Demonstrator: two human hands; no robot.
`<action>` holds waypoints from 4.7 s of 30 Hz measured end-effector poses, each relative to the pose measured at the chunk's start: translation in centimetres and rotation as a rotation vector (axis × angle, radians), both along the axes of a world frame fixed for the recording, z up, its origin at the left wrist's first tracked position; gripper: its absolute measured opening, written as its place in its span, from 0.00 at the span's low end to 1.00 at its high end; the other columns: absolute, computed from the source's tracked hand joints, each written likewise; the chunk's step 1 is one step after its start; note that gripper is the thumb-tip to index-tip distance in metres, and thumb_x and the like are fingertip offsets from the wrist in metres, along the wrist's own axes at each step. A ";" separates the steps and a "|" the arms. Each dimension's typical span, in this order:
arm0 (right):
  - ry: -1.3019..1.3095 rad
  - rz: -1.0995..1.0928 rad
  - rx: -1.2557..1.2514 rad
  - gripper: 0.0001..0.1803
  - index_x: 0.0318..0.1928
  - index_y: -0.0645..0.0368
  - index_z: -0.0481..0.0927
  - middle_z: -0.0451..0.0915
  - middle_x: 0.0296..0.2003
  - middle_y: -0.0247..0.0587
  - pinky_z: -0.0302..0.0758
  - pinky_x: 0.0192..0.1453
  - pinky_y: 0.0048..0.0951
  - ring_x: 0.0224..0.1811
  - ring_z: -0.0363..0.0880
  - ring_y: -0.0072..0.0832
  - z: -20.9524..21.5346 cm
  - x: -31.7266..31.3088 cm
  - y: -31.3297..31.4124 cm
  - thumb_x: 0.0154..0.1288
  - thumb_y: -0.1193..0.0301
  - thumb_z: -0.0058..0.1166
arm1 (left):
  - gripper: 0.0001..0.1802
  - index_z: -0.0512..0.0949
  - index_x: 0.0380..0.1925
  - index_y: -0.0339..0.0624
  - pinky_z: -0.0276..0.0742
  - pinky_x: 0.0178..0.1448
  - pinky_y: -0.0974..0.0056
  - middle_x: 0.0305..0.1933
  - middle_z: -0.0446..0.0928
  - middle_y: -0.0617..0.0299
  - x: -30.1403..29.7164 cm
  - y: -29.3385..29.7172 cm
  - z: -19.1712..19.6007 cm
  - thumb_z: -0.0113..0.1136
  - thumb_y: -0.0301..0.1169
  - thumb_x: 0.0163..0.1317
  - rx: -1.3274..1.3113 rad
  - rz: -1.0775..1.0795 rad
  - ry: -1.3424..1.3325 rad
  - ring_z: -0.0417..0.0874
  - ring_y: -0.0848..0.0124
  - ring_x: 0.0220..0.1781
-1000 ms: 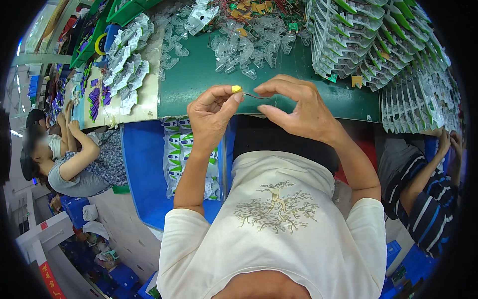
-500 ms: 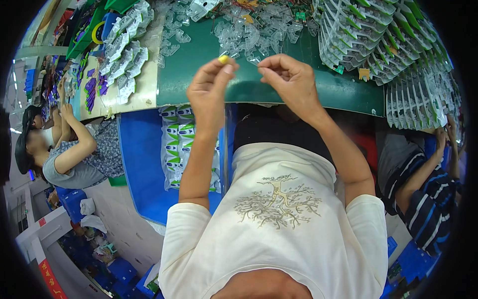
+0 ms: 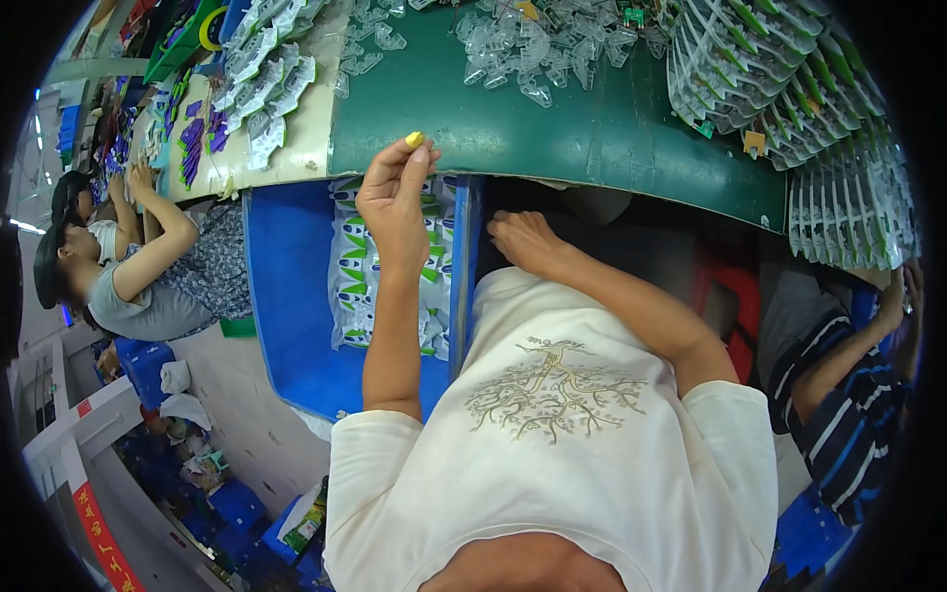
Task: Assembling small plastic and electronic components at a factory workbench.
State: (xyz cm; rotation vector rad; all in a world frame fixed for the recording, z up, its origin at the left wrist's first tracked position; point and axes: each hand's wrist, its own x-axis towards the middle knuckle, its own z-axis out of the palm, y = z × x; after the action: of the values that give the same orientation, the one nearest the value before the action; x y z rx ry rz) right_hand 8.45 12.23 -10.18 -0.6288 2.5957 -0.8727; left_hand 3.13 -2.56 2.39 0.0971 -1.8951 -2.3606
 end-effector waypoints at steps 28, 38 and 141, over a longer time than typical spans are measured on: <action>0.506 -0.376 -0.033 0.08 0.33 0.62 0.84 0.84 0.29 0.45 0.78 0.34 0.37 0.28 0.84 0.37 17.2 -16.7 6.9 0.59 0.69 0.60 | 0.09 0.80 0.47 0.32 0.78 0.51 0.71 0.43 0.83 0.61 -0.6 0.9 -2.1 0.60 0.22 0.68 0.091 -0.174 -0.026 0.82 0.77 0.44; -0.005 -0.351 -1.049 0.17 0.33 0.68 0.80 0.80 0.29 0.37 0.74 0.35 0.21 0.30 0.78 0.21 18.9 -7.5 10.3 0.77 0.67 0.49 | 0.12 0.79 0.51 0.33 0.78 0.49 0.70 0.43 0.83 0.59 -2.3 3.0 0.8 0.59 0.26 0.70 0.079 -0.111 0.025 0.81 0.76 0.41; 0.372 -0.260 -0.301 0.08 0.39 0.62 0.78 0.77 0.33 0.38 0.68 0.28 0.26 0.24 0.73 0.26 15.4 -4.7 10.6 0.59 0.81 0.59 | 0.21 0.78 0.37 0.38 0.76 0.55 0.53 0.44 0.78 0.55 -2.2 2.4 -1.6 0.60 0.11 0.38 -0.885 -0.593 0.791 0.80 0.54 0.47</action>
State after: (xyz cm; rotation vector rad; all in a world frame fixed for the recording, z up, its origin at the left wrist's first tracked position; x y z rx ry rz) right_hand 3.78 22.85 5.24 -0.5837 2.9512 -1.3618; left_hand 0.89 -0.15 0.81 -1.3687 -2.4022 -1.1532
